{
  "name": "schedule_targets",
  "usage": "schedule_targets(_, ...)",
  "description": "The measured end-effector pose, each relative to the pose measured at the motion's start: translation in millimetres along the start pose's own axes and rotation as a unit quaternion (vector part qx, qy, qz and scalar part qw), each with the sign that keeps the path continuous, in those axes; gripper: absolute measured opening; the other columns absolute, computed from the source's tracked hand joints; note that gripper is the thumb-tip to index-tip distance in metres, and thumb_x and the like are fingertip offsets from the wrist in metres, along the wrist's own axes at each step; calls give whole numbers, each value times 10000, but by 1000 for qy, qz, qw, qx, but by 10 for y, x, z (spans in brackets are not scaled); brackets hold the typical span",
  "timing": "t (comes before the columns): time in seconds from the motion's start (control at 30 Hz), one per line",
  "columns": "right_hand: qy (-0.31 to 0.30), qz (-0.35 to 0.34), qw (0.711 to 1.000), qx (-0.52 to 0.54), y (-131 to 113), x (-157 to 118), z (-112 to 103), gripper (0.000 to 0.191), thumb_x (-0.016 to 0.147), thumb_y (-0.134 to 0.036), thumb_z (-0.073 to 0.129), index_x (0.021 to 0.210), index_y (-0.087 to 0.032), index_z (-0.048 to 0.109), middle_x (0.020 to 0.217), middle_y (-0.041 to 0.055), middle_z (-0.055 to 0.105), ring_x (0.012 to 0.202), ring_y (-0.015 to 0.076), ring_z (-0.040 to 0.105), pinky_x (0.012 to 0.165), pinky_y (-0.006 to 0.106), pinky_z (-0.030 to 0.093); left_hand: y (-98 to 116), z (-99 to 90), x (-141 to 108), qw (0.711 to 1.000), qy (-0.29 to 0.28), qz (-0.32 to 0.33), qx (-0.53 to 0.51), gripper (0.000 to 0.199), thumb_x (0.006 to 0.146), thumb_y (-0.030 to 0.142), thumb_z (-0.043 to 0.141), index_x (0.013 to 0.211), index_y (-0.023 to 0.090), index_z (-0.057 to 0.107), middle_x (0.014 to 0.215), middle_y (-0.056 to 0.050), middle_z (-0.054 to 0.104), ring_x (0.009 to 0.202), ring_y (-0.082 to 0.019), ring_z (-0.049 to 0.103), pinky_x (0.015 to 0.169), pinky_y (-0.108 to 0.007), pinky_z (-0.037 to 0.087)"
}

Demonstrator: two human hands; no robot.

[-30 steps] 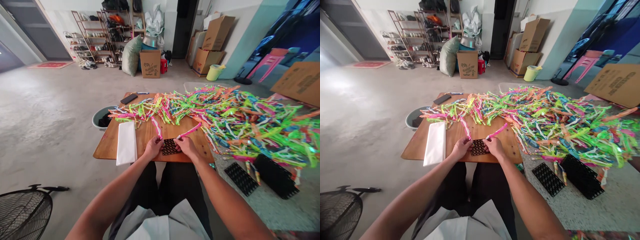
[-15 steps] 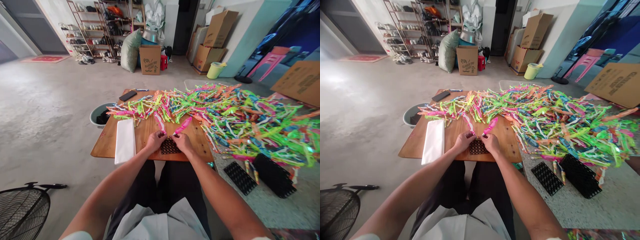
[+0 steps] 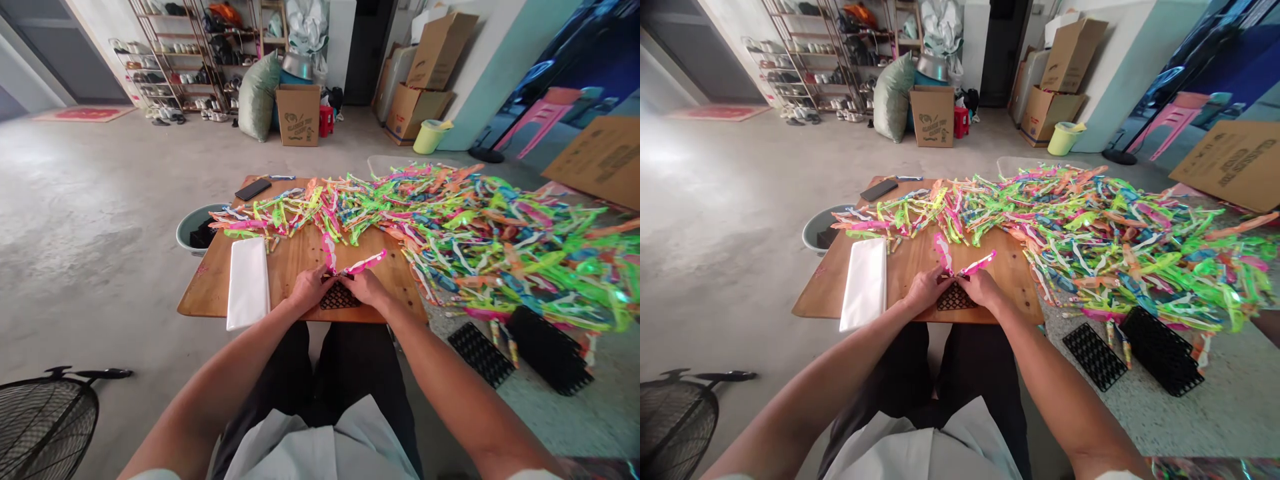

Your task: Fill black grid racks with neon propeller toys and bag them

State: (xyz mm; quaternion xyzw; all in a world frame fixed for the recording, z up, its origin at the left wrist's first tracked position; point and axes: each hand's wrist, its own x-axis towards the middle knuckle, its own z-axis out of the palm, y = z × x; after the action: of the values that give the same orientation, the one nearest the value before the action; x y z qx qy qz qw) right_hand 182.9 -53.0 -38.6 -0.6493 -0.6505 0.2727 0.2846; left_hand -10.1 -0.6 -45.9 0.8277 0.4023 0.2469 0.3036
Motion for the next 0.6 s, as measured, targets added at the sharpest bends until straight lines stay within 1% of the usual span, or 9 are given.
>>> schedule_targets(0.03,-21,15,1000,15,-14,7,-17,155,927,-292,604,871,-231,735,797,38,761,719,222,708,665,287,494,-8,-13,4,1000,-6,14,6,225,938,441,637,1025,238,682,947,-54,767,862,-214,715,762,-264,480)
schedule_targets(0.1,-54,59,996,37,-53,21,-31,167,922,-305,613,836,-226,733,643,10,708,516,194,639,556,283,466,-23,-42,15,999,-21,30,11,201,950,412,622,1028,235,678,968,-55,765,872,-209,715,776,-263,485)
schedule_targets(0.13,-57,74,995,42,-74,28,-30,166,915,-307,626,822,-226,737,597,-1,686,457,181,604,528,282,453,-30,-56,22,999,-30,34,10,190,953,398,618,1029,234,676,974,-52,765,866,-203,714,775,-260,487)
schedule_targets(0.17,-52,80,995,43,-91,35,-26,154,903,-304,645,813,-228,744,580,-6,676,436,174,589,521,280,448,-38,-69,30,999,-37,34,7,181,954,389,616,1026,234,676,973,-49,765,856,-198,713,772,-258,488)
schedule_targets(0.3,-12,55,998,31,-113,55,-17,79,843,-320,737,838,-259,787,643,-2,716,542,184,642,552,264,453,-63,-104,61,997,-63,35,-15,152,945,360,623,1014,236,676,975,-42,767,856,-193,715,766,-253,489)
schedule_targets(0.43,-14,39,999,11,-79,84,-43,125,818,-372,773,890,-278,813,795,14,775,648,201,680,576,262,461,-75,-105,75,997,-69,40,-20,174,951,360,610,1062,238,664,1010,-49,770,887,-198,719,775,-256,491)
schedule_targets(0.5,-21,29,999,-10,-56,101,-48,112,827,-368,763,867,-276,812,815,18,780,716,213,698,627,264,480,-81,-99,74,997,-71,34,-18,174,950,357,611,1070,242,661,1002,-44,770,882,-196,720,774,-254,491)
schedule_targets(0.6,-12,17,999,-36,-28,110,-18,80,840,-322,741,815,-271,797,804,19,779,844,235,714,725,268,498,-88,-89,70,998,-64,19,2,164,942,362,621,1049,243,662,912,-31,764,822,-194,716,746,-251,486)
